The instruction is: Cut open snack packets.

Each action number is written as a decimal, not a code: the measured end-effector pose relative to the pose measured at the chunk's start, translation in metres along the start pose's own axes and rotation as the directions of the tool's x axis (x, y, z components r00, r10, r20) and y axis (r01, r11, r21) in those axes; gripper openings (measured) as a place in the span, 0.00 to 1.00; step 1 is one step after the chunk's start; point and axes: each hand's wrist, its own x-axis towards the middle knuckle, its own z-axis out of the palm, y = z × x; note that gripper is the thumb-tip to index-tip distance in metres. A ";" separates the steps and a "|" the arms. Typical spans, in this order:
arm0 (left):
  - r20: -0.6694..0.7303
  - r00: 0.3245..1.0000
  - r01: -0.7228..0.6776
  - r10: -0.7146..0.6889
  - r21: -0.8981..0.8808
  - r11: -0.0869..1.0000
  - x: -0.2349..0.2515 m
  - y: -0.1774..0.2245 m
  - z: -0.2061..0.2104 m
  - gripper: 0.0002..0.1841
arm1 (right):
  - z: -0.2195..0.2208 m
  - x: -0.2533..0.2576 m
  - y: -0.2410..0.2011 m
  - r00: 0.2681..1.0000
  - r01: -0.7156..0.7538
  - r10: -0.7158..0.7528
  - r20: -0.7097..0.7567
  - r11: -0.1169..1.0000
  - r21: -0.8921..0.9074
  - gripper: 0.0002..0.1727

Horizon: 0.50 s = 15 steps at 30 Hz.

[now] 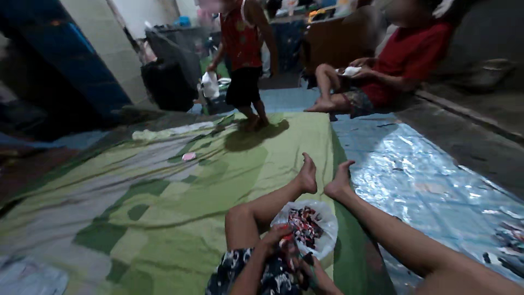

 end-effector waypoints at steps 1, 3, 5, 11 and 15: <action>-0.009 1.000 -0.001 0.001 0.008 1.000 0.001 -0.001 -0.001 0.10 | -0.010 0.007 0.031 0.999 -0.037 0.037 0.022 0.999 -0.009 0.10; -0.026 1.000 -0.004 0.004 0.016 1.000 0.003 -0.003 -0.001 0.09 | -0.027 0.019 0.073 0.996 -0.075 0.074 0.053 0.997 0.009 0.15; -0.023 1.000 -0.002 0.003 0.023 1.000 0.003 -0.002 0.000 0.09 | -0.033 0.021 0.085 0.996 -0.068 0.067 0.063 0.998 0.014 0.18; 0.038 0.999 -0.024 0.023 0.040 0.999 0.002 -0.001 -0.001 0.10 | -0.030 0.017 0.090 0.996 -0.047 0.037 0.083 0.992 0.118 0.24; 0.054 0.998 -0.048 0.045 0.054 0.997 0.002 -0.001 -0.001 0.10 | -0.035 0.022 0.100 0.997 -0.026 0.015 0.071 0.988 0.155 0.24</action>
